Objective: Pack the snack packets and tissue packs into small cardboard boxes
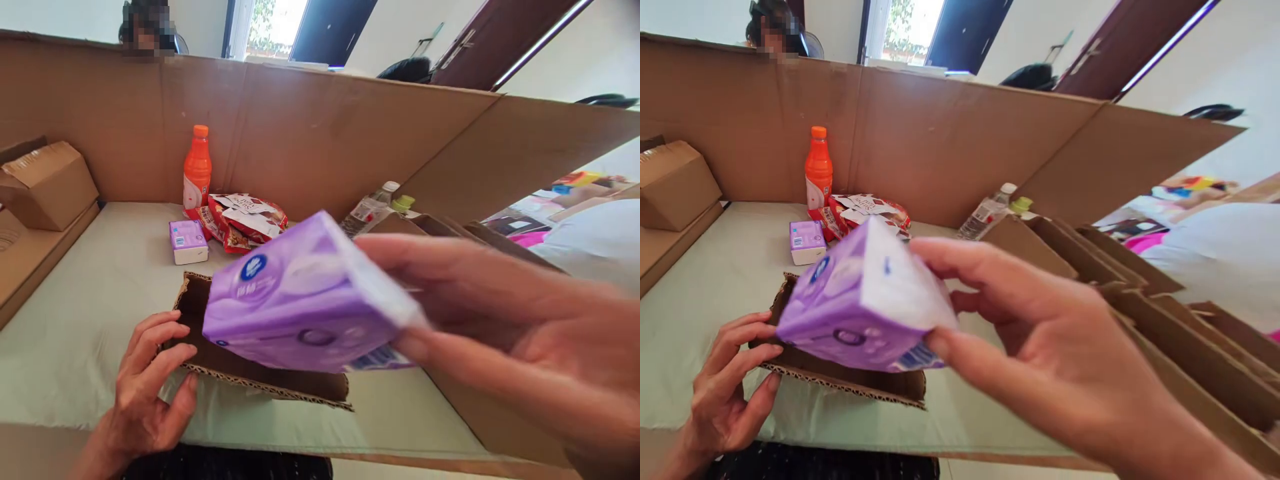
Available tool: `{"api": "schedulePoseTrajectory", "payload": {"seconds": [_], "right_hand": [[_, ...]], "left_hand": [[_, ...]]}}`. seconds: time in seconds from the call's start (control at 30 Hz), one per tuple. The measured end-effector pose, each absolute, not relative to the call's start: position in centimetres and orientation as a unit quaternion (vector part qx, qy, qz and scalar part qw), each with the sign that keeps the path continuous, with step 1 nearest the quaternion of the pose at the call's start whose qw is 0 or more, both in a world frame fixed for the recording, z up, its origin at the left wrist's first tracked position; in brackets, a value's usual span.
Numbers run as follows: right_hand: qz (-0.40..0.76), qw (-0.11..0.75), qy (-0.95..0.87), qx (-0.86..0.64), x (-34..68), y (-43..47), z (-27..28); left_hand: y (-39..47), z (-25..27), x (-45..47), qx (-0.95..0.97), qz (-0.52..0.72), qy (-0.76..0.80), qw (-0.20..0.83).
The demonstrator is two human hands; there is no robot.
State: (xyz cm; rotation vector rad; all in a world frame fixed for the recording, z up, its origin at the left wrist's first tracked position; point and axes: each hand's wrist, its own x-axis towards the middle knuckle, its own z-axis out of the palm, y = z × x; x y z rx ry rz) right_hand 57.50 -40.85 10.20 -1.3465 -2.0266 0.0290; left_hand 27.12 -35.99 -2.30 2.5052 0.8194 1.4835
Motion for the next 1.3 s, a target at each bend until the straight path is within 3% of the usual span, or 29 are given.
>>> {"api": "schedulePoseTrajectory", "payload": {"seconds": [0.2,0.4,0.53,0.83,1.0,1.2,1.3], "right_hand": [[0.076,0.229,-0.844,-0.479,53.6,-39.0,6.6],[0.187,0.031,-0.837,-0.512,49.0,-35.8,4.0],[0.223,-0.022,-0.805,-0.549,47.5,-34.7,3.5],[0.295,0.005,-0.792,-0.534,47.4,-34.3,1.8],[0.212,-0.052,-0.831,-0.512,47.1,-35.4,4.7],[0.055,0.176,-0.84,-0.51,50.2,-31.7,10.0],[0.034,0.124,-0.856,-0.5,50.5,-25.4,8.5]], "left_hand": [[-36.9,-2.7,27.3,0.814,0.502,0.285,0.065],[-36.9,-2.9,27.1,0.82,0.501,0.269,0.062],[-36.7,-3.0,27.1,0.826,0.497,0.252,0.078],[-36.6,-3.7,27.6,0.819,0.516,0.224,0.109],[-36.6,-3.7,27.5,0.815,0.525,0.225,0.096],[-36.1,-4.0,28.0,0.801,0.549,0.226,0.075],[-35.7,-5.1,28.8,0.771,0.592,0.232,0.032]]}}
